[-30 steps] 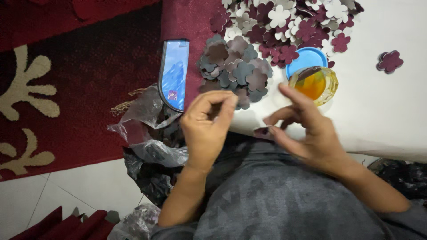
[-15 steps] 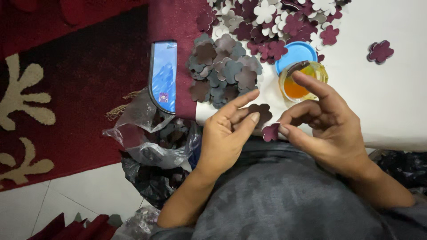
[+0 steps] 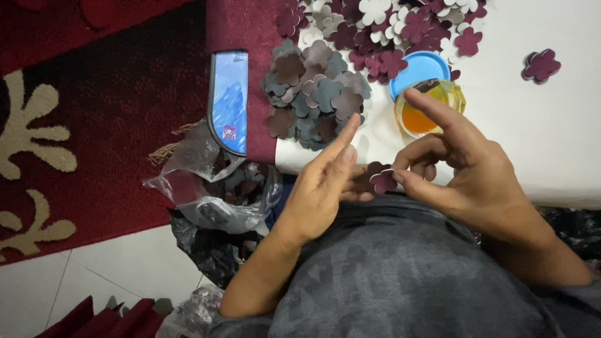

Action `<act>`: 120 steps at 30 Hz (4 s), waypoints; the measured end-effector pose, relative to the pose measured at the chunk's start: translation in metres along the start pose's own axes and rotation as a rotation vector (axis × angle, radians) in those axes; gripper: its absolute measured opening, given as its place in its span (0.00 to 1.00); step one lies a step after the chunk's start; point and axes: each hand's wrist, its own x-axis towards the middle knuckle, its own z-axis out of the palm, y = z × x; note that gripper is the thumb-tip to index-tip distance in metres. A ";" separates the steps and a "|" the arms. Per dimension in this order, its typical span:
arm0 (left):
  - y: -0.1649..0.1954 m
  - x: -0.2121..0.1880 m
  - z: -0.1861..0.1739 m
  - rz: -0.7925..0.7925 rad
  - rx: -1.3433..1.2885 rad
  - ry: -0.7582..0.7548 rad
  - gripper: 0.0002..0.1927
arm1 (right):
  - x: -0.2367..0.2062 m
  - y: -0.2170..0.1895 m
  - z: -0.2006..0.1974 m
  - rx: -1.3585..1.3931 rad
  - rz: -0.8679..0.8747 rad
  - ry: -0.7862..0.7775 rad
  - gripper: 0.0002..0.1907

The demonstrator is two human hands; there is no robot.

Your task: The person gathers flower-shaped felt pieces from the floor and a plastic bag onto a white surface. They then open a small container of adhesive and repeatedly pick up pairs of felt pieces, apply adhesive, and press them together to form layered units.

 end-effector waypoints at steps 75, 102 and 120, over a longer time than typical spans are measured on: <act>0.006 0.001 0.019 0.236 0.143 0.209 0.52 | 0.003 0.017 0.009 0.257 0.012 0.005 0.50; 0.007 -0.004 0.021 0.237 0.267 0.203 0.57 | 0.001 0.021 0.018 0.312 0.006 0.095 0.41; 0.002 -0.003 0.016 0.204 0.093 0.133 0.62 | 0.003 0.028 0.021 0.440 0.025 0.106 0.42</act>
